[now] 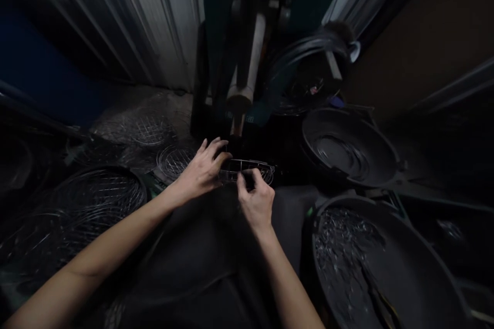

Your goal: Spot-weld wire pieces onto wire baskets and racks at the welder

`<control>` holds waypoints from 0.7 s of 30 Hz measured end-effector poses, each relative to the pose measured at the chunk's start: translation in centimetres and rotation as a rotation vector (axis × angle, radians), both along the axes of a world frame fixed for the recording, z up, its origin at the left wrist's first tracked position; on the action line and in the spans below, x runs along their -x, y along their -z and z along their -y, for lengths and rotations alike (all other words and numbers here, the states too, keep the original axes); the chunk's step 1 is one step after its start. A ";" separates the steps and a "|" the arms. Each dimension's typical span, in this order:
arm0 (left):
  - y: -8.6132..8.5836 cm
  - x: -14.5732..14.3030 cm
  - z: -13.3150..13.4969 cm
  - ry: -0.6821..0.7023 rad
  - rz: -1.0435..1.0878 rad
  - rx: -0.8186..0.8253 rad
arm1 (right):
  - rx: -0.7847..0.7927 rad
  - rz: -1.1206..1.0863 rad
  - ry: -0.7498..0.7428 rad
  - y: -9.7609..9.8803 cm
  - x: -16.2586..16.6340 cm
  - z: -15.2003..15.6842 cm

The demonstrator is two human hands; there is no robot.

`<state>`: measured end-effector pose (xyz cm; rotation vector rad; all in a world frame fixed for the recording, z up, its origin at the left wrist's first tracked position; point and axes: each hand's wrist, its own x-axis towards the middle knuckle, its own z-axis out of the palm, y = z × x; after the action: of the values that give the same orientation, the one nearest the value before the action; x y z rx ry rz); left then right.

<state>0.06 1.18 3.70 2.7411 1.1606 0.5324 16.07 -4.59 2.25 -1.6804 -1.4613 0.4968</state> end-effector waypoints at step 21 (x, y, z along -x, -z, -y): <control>0.8 0.2 -3.1 -0.107 0.102 -0.123 | -0.047 0.024 -0.080 -0.5 -0.2 -4.6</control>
<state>-0.15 4.31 2.87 2.7260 1.2959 0.7715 16.30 0.06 2.72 -1.6009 -1.5512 0.4832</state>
